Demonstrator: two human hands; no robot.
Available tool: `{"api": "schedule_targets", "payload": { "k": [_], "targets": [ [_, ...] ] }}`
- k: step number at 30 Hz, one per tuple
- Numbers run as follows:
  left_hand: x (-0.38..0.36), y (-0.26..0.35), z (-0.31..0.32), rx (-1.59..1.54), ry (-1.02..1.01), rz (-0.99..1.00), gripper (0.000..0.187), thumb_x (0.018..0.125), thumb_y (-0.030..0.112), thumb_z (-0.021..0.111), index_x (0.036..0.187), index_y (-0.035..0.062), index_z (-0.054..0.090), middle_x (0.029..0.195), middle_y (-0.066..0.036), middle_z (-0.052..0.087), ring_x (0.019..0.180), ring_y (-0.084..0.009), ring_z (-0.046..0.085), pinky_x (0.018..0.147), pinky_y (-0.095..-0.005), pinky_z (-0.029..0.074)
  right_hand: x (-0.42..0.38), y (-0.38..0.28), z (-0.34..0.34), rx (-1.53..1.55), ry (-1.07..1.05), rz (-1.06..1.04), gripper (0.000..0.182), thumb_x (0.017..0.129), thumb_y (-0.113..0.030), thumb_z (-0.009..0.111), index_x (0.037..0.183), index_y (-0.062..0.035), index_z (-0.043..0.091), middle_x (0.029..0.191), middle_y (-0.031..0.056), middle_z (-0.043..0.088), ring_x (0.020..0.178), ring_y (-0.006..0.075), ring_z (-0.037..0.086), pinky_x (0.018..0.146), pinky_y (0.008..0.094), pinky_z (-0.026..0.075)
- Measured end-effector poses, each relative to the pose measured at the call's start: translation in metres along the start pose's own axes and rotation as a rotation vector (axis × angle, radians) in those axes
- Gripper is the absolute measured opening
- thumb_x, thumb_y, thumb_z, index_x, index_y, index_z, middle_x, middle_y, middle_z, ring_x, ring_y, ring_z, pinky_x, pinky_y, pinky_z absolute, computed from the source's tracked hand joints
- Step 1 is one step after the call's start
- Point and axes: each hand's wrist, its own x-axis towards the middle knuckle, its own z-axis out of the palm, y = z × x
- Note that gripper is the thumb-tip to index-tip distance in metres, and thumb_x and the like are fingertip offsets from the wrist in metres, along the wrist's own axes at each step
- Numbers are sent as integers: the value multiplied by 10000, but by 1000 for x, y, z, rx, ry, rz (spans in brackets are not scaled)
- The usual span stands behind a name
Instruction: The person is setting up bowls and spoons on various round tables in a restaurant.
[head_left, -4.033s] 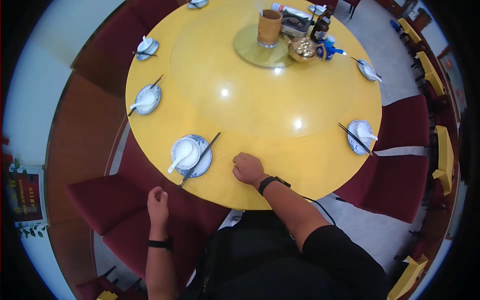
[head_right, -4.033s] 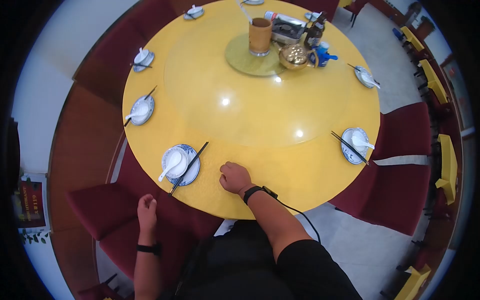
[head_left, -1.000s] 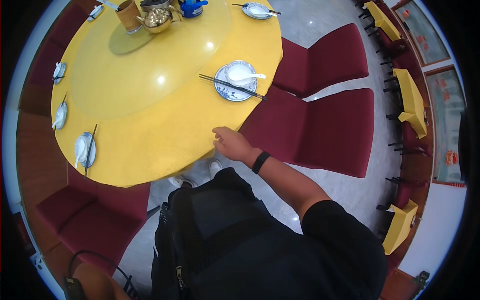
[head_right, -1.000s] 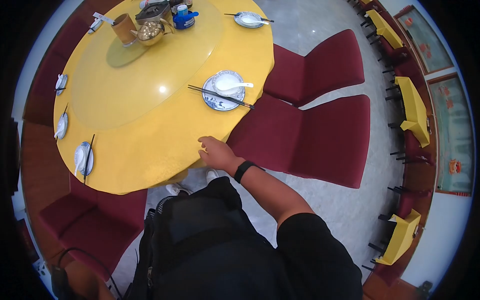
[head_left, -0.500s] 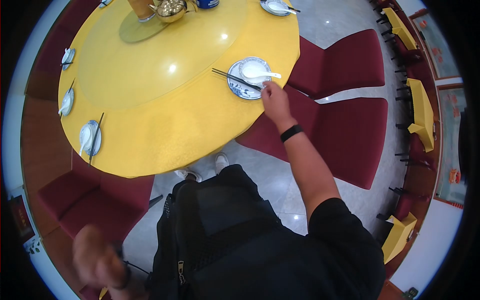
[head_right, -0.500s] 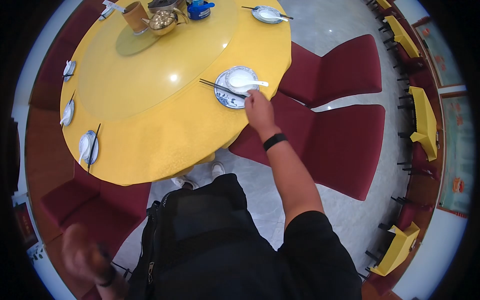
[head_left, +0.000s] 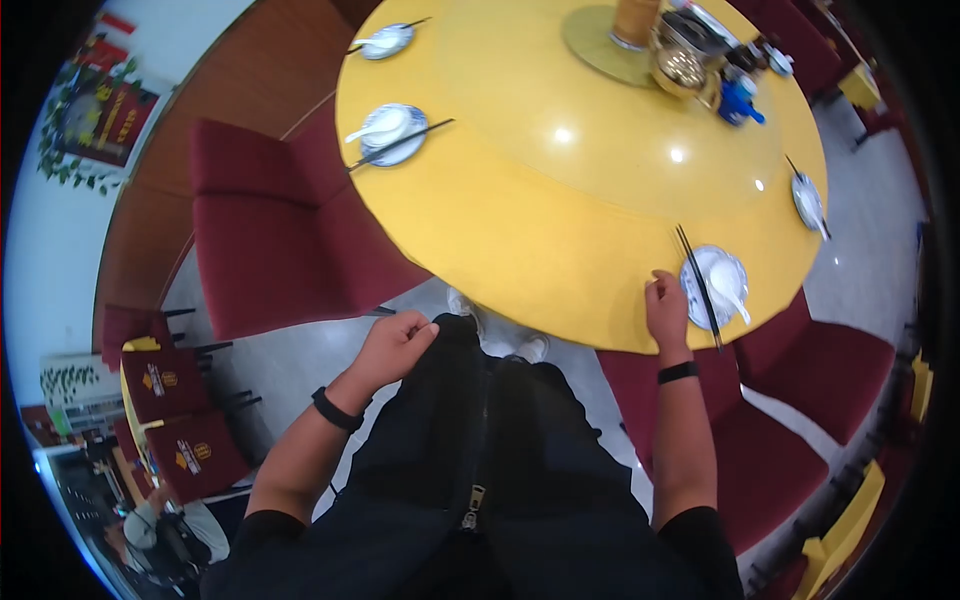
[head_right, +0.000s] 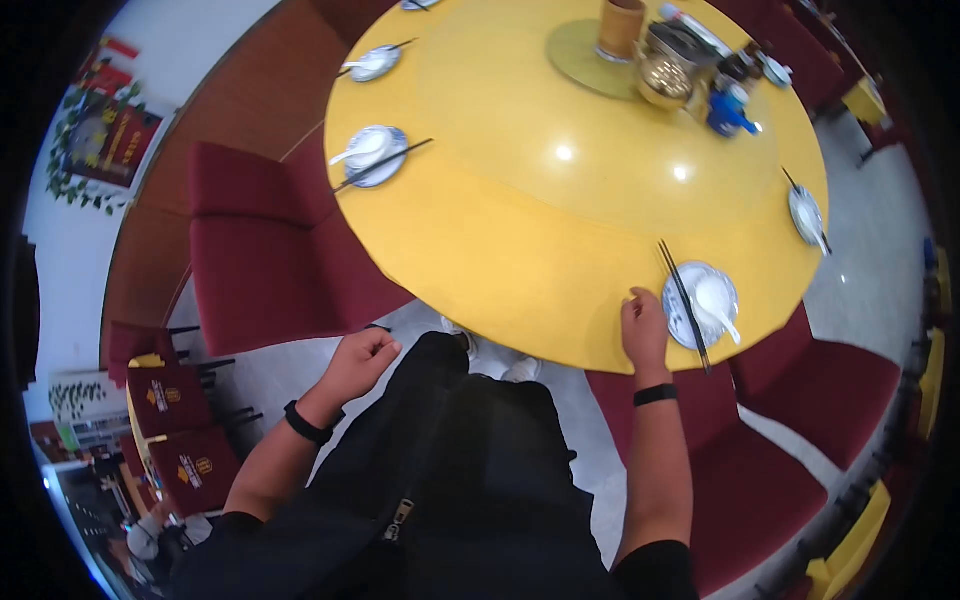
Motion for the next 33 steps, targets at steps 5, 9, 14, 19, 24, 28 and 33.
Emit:
{"api": "schedule_targets", "payload": {
  "k": [5,9,14,19,24,28,33],
  "targets": [
    [25,-3,-26,-9,63,-14,187,904,160,631,831,-10,606,688,-43,587,632,-79,505,573,-265,430,2,-33,68,96,-113,-90,261,859,-122,627,1086,7,616,846,159,632,761,299,622,698,389,503],
    [53,-25,-48,-20,112,8,178,906,161,628,860,-11,617,703,-41,608,648,-78,530,592,-261,450,5,-55,96,-76,-110,-241,225,822,-114,635,1029,-26,622,856,146,604,808,317,599,708,418,492],
    [97,-43,-83,-77,146,-10,203,889,181,634,855,-19,622,661,-106,602,587,-145,550,556,-304,451,25,-99,132,-155,-144,-313,222,800,-122,639,1007,-42,623,887,144,603,882,326,580,745,434,488],
    [157,-63,-125,-60,173,23,209,885,173,624,841,-31,620,700,-137,631,612,-191,603,578,-320,475,67,-156,183,-186,-237,-473,228,801,-128,631,1006,-29,625,923,162,602,907,348,566,788,437,488],
    [216,-84,-172,-130,214,26,212,885,170,622,835,-36,619,712,-149,636,623,-206,616,585,-326,480,125,-215,241,-186,-306,-619,192,797,-112,627,970,-31,632,894,146,594,875,331,562,770,426,488],
    [267,-100,-215,-117,235,17,209,881,169,634,833,-34,621,721,-155,638,626,-213,617,585,-331,477,164,-253,292,-158,-271,-670,133,779,-110,629,894,-44,621,841,135,575,802,323,551,709,432,476],
    [345,-114,-264,-111,261,95,161,886,131,637,855,-27,626,722,-110,635,624,-130,572,585,-294,466,175,-258,321,-337,-153,-634,106,690,-115,633,749,-81,553,738,104,524,697,304,523,611,421,435]
  ]
}}
